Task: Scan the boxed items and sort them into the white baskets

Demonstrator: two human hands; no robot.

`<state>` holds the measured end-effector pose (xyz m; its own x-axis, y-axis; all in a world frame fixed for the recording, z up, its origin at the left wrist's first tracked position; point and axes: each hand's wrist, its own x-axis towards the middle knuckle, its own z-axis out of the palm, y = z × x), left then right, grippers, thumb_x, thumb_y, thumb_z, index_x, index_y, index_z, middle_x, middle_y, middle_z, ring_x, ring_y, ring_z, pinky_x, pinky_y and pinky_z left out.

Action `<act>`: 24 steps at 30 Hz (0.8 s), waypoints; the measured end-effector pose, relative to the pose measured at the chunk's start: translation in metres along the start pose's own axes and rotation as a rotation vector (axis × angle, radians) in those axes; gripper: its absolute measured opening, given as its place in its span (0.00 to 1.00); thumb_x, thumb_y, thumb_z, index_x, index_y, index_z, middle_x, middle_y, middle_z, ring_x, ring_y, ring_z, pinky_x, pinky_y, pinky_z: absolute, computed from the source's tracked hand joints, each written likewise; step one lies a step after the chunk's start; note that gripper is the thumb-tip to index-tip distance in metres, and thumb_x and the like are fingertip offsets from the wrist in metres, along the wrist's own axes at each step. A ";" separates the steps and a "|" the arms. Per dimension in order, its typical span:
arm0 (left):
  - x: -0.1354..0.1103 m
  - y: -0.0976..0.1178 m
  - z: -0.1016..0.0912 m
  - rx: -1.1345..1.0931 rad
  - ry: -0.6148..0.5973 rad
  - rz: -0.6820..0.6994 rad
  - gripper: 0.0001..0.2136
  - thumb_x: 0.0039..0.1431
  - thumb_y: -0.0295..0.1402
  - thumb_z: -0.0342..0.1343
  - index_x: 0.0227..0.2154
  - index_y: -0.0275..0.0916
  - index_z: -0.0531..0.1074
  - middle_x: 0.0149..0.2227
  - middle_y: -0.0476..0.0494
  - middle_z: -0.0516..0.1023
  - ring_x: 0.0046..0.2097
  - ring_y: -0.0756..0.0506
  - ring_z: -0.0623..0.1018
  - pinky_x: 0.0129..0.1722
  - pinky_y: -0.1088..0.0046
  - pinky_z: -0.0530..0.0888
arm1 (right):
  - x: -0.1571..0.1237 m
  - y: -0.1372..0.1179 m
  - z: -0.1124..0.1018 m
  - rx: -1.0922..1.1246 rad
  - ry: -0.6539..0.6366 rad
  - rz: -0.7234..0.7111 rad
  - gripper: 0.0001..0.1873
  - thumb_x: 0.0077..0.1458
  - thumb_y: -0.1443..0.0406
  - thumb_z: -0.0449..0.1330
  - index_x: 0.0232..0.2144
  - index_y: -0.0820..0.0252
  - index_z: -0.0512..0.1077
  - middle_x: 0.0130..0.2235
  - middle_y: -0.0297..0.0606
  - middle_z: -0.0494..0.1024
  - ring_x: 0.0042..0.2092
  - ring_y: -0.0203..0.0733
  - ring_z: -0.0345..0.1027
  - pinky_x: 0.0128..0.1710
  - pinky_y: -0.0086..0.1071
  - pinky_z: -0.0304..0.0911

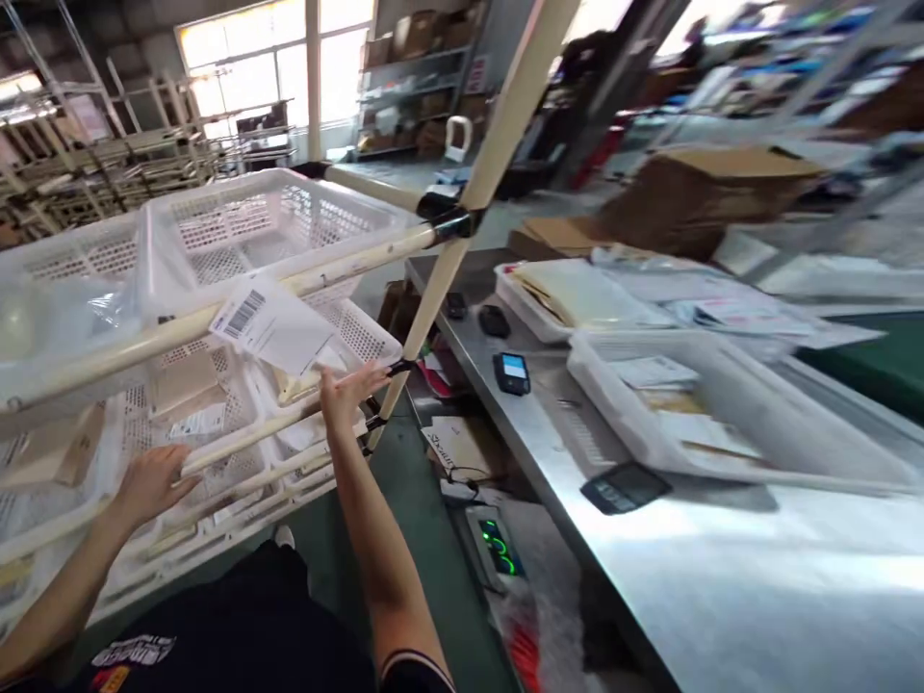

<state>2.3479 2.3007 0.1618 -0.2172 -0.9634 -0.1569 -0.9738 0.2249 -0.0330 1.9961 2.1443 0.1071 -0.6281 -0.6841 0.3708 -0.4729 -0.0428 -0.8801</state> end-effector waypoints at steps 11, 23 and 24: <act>0.072 -0.018 -0.019 -0.082 -0.179 0.203 0.15 0.70 0.46 0.52 0.41 0.45 0.80 0.44 0.41 0.90 0.50 0.32 0.88 0.52 0.61 0.77 | 0.049 0.011 0.058 -0.059 0.031 0.117 0.43 0.59 0.63 0.69 0.74 0.70 0.69 0.85 0.70 0.47 0.87 0.78 0.33 0.83 0.75 0.45; 0.151 0.039 0.069 -0.332 -0.162 0.052 0.19 0.68 0.55 0.52 0.40 0.48 0.80 0.33 0.47 0.86 0.40 0.32 0.86 0.43 0.62 0.74 | 0.118 0.066 0.108 -0.329 -0.222 0.028 0.41 0.65 0.65 0.75 0.76 0.66 0.72 0.87 0.56 0.47 0.88 0.73 0.35 0.85 0.65 0.49; 0.161 0.041 0.070 -0.361 -0.182 0.061 0.18 0.67 0.54 0.53 0.39 0.47 0.79 0.32 0.47 0.86 0.40 0.33 0.86 0.43 0.63 0.74 | 0.123 0.068 0.113 -0.338 -0.233 0.024 0.40 0.66 0.65 0.75 0.76 0.65 0.72 0.87 0.54 0.49 0.88 0.72 0.35 0.85 0.64 0.50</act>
<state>2.2775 2.1656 0.0658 -0.2913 -0.9010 -0.3214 -0.9275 0.1837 0.3256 1.9564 1.9750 0.0592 -0.5036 -0.8300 0.2399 -0.6602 0.1906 -0.7265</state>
